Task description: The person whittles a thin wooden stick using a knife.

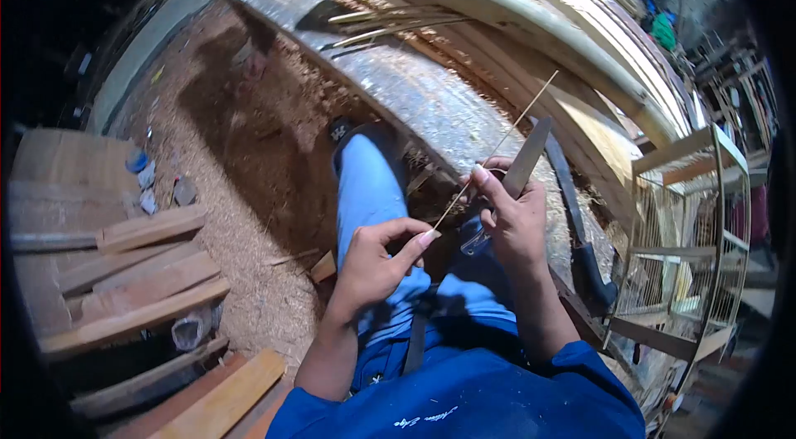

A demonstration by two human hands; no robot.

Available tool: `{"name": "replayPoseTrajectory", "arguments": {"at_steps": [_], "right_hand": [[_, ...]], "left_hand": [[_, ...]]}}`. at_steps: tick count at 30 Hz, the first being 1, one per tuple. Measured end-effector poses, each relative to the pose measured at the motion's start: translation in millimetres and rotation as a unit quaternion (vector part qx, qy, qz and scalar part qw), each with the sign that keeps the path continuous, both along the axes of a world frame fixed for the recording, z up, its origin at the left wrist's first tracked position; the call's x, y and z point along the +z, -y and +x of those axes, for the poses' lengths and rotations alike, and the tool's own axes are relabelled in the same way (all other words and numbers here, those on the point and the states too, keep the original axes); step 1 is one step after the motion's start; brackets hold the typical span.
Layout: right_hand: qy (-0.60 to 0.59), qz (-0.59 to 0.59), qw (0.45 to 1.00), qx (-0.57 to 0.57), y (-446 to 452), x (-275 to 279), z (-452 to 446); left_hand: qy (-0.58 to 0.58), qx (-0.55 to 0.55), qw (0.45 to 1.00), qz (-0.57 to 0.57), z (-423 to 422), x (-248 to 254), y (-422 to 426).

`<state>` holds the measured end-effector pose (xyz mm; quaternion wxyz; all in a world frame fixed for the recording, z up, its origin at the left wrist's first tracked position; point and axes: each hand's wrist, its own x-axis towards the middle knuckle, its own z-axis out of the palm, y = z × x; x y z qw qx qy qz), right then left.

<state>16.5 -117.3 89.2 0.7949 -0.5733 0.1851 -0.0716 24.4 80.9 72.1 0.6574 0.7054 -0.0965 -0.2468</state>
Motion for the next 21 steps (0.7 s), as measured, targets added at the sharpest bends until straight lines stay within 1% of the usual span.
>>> {"name": "replayPoseTrajectory", "arguments": {"at_steps": [1, 2, 4, 5, 6, 7, 8, 10, 12, 13, 14, 16, 18, 20, 21], "right_hand": [[0.027, 0.029, 0.999, 0.025, -9, -4, 0], [0.023, 0.032, 0.998, 0.040, -16, -6, 1], [-0.059, -0.024, 0.994, 0.086, -24, -9, 3], [-0.098, -0.040, 0.986, 0.129, -23, -13, 3], [-0.102, -0.038, 0.984, 0.139, -23, -21, 3], [-0.033, -0.173, 0.972, 0.152, -24, -33, 0], [-0.009, -0.218, 0.962, 0.164, -26, -41, -3], [0.040, -0.307, 0.934, 0.178, -29, -55, -10], [0.086, -0.403, 0.879, 0.241, -31, -58, -20], [0.065, -0.376, 0.886, 0.262, -36, -64, -25], [0.083, -0.382, 0.882, 0.264, -41, -70, -30], [0.069, -0.383, 0.877, 0.281, -49, -76, -40], [0.082, -0.393, 0.875, 0.272, -56, -81, -45], [0.067, -0.437, 0.850, 0.288, -60, -84, -47], [0.088, -0.441, 0.844, 0.293, -62, -88, -47]], "left_hand": [[-0.007, 0.019, 1.000, -0.001, -3, -3, -1], [-0.040, 0.043, 0.998, -0.017, -6, -6, -3], [-0.058, 0.072, 0.995, -0.030, -14, -16, -14], [-0.061, 0.083, 0.994, -0.028, -19, -26, -21], [-0.072, 0.109, 0.991, -0.026, -25, -36, -28], [-0.084, 0.135, 0.987, -0.024, -34, -45, -34], [-0.091, 0.143, 0.985, -0.020, -42, -53, -39], [-0.136, 0.218, 0.966, -0.031, -56, -62, -44], [-0.167, 0.245, 0.955, -0.032, -63, -65, -45], [-0.167, 0.257, 0.951, -0.033, -66, -64, -46], [-0.168, 0.269, 0.948, -0.034, -70, -65, -47], [-0.172, 0.295, 0.939, -0.037, -81, -75, -51], [-0.170, 0.319, 0.932, -0.030, -86, -78, -56], [-0.167, 0.321, 0.932, -0.032, -86, -80, -55], [-0.170, 0.313, 0.934, -0.029, -84, -80, -55]]}}
